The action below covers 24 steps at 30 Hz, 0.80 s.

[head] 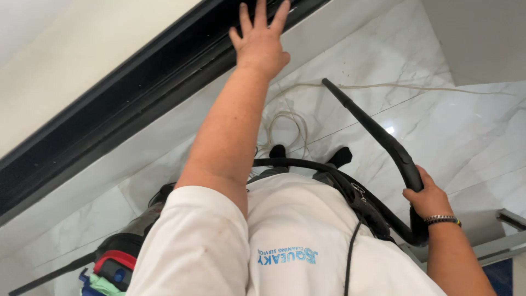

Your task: The person assembles two red mop handles by connecting black extension pieces, then attaches a vacuum hose to a wand. The person moves between the mop area and the vacuum, handling the components and preparing them for use.

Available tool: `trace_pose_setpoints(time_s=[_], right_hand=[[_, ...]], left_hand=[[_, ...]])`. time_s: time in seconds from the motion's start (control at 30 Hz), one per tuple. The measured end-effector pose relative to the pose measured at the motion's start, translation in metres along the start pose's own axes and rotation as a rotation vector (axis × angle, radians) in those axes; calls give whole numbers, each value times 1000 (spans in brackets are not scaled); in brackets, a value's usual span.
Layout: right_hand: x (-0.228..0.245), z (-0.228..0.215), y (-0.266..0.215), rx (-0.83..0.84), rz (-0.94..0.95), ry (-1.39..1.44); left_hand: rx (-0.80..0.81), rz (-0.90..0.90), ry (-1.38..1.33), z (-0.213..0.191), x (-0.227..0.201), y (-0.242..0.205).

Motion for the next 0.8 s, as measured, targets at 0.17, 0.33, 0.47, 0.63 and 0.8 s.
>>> trace_pose_setpoints(time_s=[0.17, 0.33, 0.47, 0.63, 0.8], right_hand=[[-13, -9, 25, 9, -61, -3], [-19, -37, 48, 111, 5, -44], [-90, -55, 60, 132, 45, -53], [-141, -77, 66, 138, 116, -11], [-170, -67, 87, 126, 59, 58]], left_hand=[[-43, -17, 37, 3, -1, 0], [-26, -19, 126, 10, -5, 8], [4, -113, 169, 16, -10, 10], [-47, -190, 158, 18, -9, 8], [-52, -291, 228, 23, -14, 17]])
Point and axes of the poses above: each hand's wrist, its own y-axis towards the middle knuckle, its own z-axis out of the palm, x = y × z, the point moved 5 cm from there along y, towards the middle knuckle, and after that the axes turned 13 degrees about -x, right-handed, at the moved point
